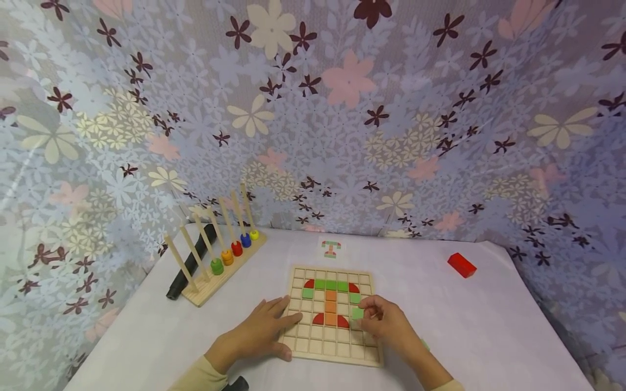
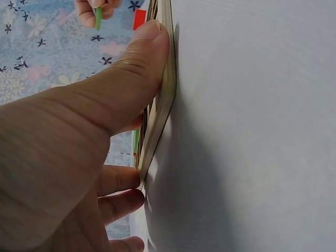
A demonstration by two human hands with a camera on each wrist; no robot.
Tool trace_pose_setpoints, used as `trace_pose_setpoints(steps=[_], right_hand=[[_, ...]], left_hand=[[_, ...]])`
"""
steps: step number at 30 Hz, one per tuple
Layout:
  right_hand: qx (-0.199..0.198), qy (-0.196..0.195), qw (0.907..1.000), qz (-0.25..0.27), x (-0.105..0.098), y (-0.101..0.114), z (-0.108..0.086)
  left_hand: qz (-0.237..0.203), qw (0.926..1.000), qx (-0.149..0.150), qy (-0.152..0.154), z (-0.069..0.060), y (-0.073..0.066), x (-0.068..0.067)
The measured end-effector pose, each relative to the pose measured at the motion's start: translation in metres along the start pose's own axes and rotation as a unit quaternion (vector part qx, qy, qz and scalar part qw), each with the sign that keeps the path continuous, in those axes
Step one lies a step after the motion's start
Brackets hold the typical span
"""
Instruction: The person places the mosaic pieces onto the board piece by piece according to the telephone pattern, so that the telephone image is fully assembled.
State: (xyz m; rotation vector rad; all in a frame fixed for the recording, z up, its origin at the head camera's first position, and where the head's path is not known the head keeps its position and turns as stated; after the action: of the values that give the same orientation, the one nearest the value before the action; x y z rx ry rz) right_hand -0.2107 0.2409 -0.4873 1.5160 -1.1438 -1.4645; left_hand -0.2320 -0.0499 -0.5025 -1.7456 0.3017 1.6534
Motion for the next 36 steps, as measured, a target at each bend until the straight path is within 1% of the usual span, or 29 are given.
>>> trace_pose_setpoints(steps=[2, 4, 6, 8, 11, 13, 17, 23, 26, 29, 30, 33, 35, 36], right_hand=[[-0.024, 0.015, 0.9993, -0.023, 0.008, -0.001, -0.002], [-0.056, 0.025, 0.9965, -0.056, 0.016, -0.002, -0.003], [-0.095, 0.040, 0.9901, -0.096, 0.024, -0.003, -0.003], [-0.130, 0.058, 0.9806, -0.135, 0.031, -0.003, -0.004], [-0.157, 0.073, 0.9697, -0.172, 0.038, -0.006, -0.004], [-0.166, 0.072, 0.9661, -0.185, 0.040, -0.006, -0.004], [-0.172, 0.064, 0.9625, -0.200, 0.043, -0.005, -0.004], [-0.170, 0.067, 0.9624, -0.201, 0.045, -0.001, -0.005], [-0.179, 0.064, 0.9605, -0.203, 0.045, 0.000, -0.007], [-0.189, 0.070, 0.9584, -0.202, 0.046, 0.001, -0.007], [-0.189, 0.072, 0.9590, -0.199, 0.045, 0.001, -0.008], [-0.177, 0.074, 0.9648, -0.180, 0.039, 0.001, -0.009], [-0.150, 0.070, 0.9729, -0.161, 0.030, 0.000, -0.009], [-0.128, 0.068, 0.9783, -0.148, 0.023, -0.001, -0.009]], left_hand=[[0.002, 1.0000, 0.003, -0.001, 0.000, 0.000, 0.001], [0.001, 1.0000, 0.004, -0.002, 0.000, 0.000, 0.001], [0.002, 1.0000, 0.001, -0.003, 0.000, 0.001, 0.001], [0.002, 1.0000, -0.002, -0.005, -0.001, 0.002, 0.001], [-0.003, 1.0000, -0.002, -0.007, -0.002, 0.002, 0.000], [-0.003, 1.0000, 0.000, -0.008, -0.003, 0.002, -0.001], [-0.005, 0.9999, 0.001, -0.009, -0.003, 0.002, -0.001], [-0.011, 0.9999, 0.003, -0.010, -0.003, 0.002, 0.000], [-0.010, 0.9999, 0.005, -0.013, -0.003, 0.002, 0.000], [-0.009, 0.9998, 0.005, -0.016, -0.003, 0.003, 0.000], [-0.007, 0.9998, 0.005, -0.016, -0.003, 0.003, 0.000], [-0.007, 0.9999, 0.005, -0.014, -0.003, 0.003, 0.000], [-0.006, 0.9999, 0.006, -0.012, -0.003, 0.003, 0.001], [-0.006, 0.9999, 0.005, -0.011, -0.003, 0.003, 0.001]])
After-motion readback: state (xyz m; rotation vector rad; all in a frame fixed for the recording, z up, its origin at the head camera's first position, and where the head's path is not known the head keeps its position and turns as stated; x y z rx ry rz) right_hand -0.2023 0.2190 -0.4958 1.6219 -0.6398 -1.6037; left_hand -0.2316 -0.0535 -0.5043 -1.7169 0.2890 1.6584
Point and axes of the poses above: each hand's wrist, its own z-axis towards the middle knuckle, its own x-axis out of the palm, y = z × x, the point moved 5 cm from there along z, towards the middle knuckle, and after that the axes turned 13 degrees about -y, right-handed, at the moved point
